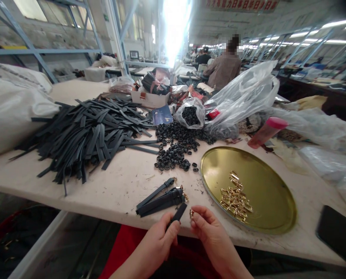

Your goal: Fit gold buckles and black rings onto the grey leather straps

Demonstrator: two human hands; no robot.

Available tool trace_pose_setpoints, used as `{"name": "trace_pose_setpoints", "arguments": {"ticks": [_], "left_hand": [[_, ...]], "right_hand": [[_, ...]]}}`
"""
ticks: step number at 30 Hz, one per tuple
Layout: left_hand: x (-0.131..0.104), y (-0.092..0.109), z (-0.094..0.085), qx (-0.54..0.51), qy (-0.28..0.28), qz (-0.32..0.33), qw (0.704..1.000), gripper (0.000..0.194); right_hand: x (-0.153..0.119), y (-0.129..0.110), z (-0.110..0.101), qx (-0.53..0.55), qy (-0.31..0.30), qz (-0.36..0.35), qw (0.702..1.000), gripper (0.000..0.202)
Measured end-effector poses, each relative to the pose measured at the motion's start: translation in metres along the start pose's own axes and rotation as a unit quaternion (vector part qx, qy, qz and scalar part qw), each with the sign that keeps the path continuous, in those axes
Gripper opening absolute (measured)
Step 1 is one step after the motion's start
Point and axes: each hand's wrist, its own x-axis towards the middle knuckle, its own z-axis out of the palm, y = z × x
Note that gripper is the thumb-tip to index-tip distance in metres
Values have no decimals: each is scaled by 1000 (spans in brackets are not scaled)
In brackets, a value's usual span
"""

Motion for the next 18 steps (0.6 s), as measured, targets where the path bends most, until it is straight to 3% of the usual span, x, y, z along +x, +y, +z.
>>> {"name": "trace_pose_setpoints", "arguments": {"ticks": [3, 7, 14, 18], "left_hand": [[-1, 3, -4, 87, 2, 34, 996, 28], [2, 7, -6, 155, 3, 55, 986, 27], [6, 17, -14, 257, -33, 63, 964, 25], [5, 23, -12, 191, -40, 84, 977, 23]], "right_hand": [[4, -4, 5, 104, 3, 35, 994, 27], [4, 2, 11, 144, -4, 66, 987, 27], [7, 12, 9, 105, 4, 78, 991, 30], [6, 20, 11, -20, -35, 31, 999, 30]]}}
